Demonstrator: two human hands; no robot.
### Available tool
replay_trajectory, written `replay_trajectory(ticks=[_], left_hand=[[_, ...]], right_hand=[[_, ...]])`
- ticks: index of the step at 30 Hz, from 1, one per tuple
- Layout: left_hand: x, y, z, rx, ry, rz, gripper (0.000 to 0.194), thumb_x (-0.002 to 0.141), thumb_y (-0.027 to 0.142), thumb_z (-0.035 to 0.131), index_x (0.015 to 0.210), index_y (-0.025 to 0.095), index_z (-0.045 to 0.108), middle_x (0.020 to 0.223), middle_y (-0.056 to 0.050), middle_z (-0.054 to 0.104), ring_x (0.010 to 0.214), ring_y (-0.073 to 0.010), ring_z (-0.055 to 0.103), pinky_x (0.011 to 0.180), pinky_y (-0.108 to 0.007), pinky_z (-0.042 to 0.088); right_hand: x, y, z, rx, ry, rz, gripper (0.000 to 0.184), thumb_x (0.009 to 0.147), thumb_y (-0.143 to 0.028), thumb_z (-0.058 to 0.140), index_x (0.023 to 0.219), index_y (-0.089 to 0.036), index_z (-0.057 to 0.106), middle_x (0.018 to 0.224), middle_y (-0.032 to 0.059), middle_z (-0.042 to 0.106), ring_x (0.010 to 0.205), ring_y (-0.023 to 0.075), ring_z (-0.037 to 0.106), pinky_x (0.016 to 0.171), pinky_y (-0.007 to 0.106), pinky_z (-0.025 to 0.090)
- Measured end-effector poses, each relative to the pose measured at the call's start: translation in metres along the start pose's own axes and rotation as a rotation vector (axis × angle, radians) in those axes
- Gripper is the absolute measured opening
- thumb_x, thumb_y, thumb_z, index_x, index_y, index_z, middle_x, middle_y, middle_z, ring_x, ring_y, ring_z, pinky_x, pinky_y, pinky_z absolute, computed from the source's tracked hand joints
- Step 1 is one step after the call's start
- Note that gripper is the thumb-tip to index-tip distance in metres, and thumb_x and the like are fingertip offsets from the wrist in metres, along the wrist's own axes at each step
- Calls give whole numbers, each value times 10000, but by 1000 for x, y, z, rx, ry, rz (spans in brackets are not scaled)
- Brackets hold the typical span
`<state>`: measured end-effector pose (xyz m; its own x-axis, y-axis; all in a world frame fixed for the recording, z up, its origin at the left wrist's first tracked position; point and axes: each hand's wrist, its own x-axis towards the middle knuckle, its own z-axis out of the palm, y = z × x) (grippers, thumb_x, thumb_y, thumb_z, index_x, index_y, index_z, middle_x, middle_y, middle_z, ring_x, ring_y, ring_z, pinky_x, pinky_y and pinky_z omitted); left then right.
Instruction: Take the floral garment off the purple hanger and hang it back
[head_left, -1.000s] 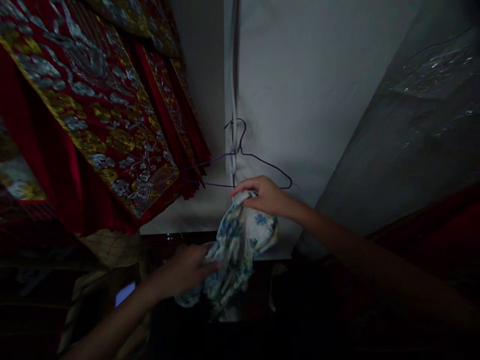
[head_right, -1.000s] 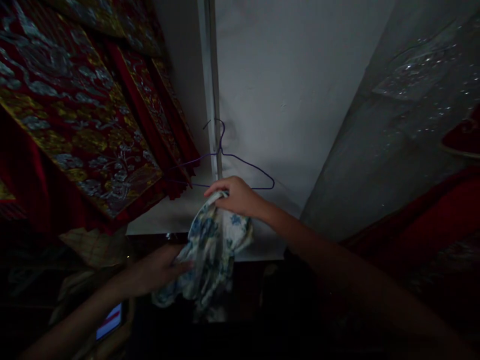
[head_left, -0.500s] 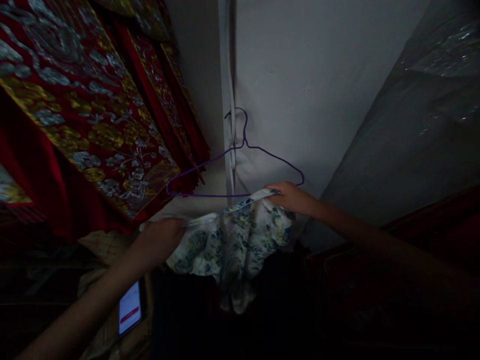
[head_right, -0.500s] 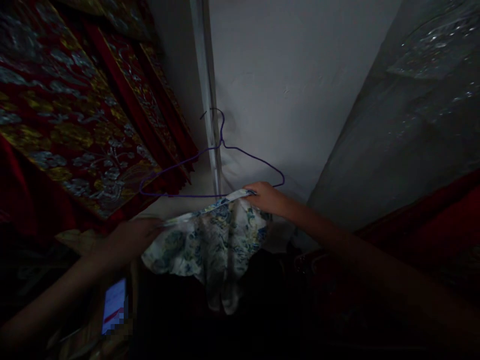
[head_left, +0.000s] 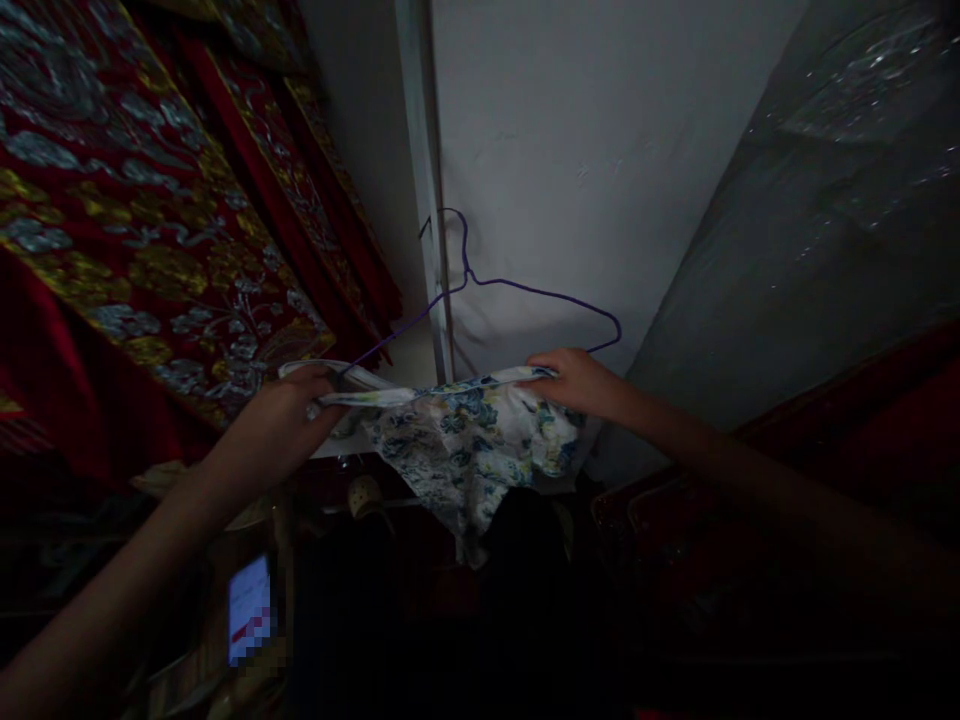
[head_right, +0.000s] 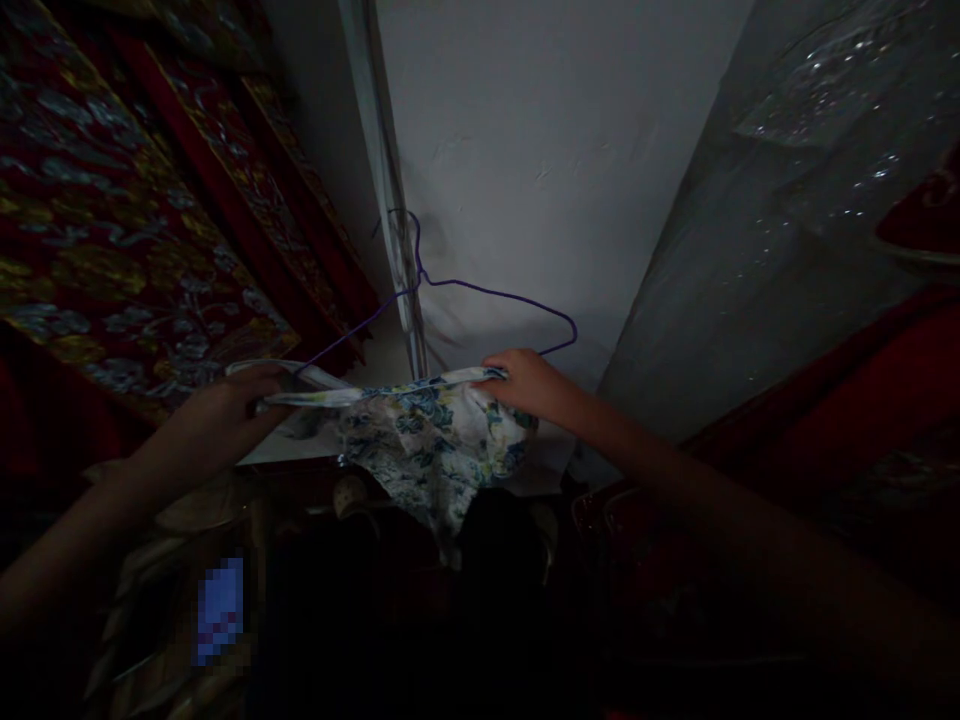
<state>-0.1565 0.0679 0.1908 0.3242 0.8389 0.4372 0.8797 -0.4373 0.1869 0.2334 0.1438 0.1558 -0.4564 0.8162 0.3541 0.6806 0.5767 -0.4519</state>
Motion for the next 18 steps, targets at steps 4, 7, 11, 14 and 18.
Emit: replay_trajectory(ticks=[4,7,11,14,18], left_hand=[[28,15,-5,-186,149,152,244,859,303,491,980,208,680,1189,-114,685,1127,-289,628,1050,-414,476],[58,23,4,-344,120,211,492,832,190,442,1303,186,586,1259,-106,676,1187,-254,618,1070,-413,468],[86,12,20,-363,107,174,532,780,154,438,1268,137,648,1116,-109,733,1068,-253,675,1019,-411,503],[93,-5,22,-305,86,174,442,802,208,460,1153,145,721,1109,-120,732,1048,-265,676,1005,-408,506],[95,-19,13,-240,123,190,367,821,251,498,1091,175,734,1080,-107,705,1036,-269,646,996,-409,500]], right_hand=[[-2,-10,7,109,-125,-20,399,907,-506,578,679,-198,692,589,15,625,564,161,567,514,266,358],[-8,-21,11,208,-166,-78,236,901,-377,603,883,-210,769,791,30,746,705,190,668,610,275,479],[-25,-26,8,193,-9,-86,473,839,-204,624,1308,-230,671,1033,52,776,888,220,720,761,315,545],[-38,-20,-3,56,241,29,829,793,-187,667,1568,-184,373,859,47,758,698,212,686,659,316,526],[-41,-5,-31,7,420,218,723,770,-333,746,1441,-148,552,864,99,750,702,248,680,625,340,507]])
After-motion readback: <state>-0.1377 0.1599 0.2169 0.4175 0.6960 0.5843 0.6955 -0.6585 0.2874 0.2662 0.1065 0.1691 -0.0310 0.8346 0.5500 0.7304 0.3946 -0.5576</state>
